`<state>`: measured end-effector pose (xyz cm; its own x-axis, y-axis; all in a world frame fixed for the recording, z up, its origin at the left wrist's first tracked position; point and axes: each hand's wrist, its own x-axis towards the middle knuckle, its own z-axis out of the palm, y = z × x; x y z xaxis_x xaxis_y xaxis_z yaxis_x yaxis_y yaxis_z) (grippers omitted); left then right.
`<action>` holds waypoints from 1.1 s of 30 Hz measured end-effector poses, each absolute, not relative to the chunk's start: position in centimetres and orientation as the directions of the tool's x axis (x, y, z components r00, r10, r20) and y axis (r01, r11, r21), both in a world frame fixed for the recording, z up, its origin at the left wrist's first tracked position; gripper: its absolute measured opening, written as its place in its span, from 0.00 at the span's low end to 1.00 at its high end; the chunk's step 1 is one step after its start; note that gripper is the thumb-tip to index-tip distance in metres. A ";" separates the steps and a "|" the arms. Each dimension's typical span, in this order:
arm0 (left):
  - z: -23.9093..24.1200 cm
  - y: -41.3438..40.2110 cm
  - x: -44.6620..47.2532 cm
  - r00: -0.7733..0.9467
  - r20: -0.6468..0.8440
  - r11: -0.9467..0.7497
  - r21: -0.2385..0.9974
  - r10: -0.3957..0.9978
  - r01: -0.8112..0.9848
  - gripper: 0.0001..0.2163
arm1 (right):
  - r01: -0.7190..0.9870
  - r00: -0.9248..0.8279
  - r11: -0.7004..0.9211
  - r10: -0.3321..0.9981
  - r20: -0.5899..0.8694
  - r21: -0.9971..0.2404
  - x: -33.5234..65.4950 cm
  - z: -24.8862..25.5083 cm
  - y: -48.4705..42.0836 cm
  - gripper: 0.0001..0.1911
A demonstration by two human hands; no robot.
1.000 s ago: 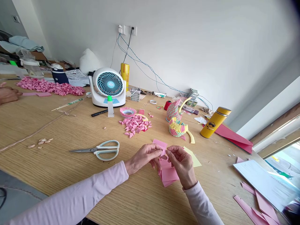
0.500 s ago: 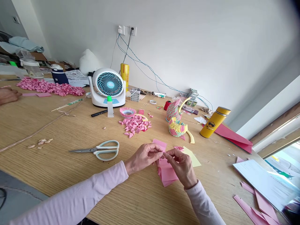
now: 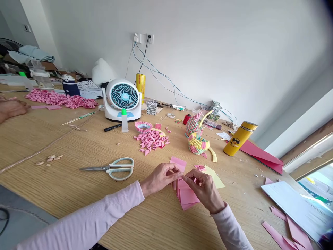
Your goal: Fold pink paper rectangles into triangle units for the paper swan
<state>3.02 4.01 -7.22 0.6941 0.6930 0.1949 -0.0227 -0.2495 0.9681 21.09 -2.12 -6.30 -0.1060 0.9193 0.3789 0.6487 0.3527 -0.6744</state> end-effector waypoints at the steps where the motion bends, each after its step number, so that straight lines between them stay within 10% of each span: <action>1: -7.2 4.0 3.0 0.703 0.182 -0.237 0.971 0.688 -0.019 0.14 | 0.647 -0.110 0.354 0.920 0.377 -0.676 21.2 -6.3 -2.1 0.13; 17: -7.6 4.5 3.0 0.588 0.194 -0.281 0.958 0.785 0.058 0.16 | 0.517 0.108 0.201 0.949 0.296 -0.832 25.1 -5.8 -2.0 0.19; 27: -10.7 8.4 4.5 0.367 0.483 -0.594 0.495 0.795 0.634 0.15 | 0.572 0.488 0.088 0.762 0.425 -0.815 28.8 -7.4 -1.2 0.22; 33: -10.6 9.8 5.4 0.373 0.341 -0.503 0.660 0.863 0.558 0.04 | 0.646 0.373 0.124 0.809 0.454 -0.753 26.8 -7.6 -1.1 0.17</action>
<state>5.37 9.77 -10.63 0.3733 0.8627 0.3413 0.5585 -0.5027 0.6599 26.81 -1.12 -7.60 0.3733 0.8089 0.4543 0.6464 0.1245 -0.7528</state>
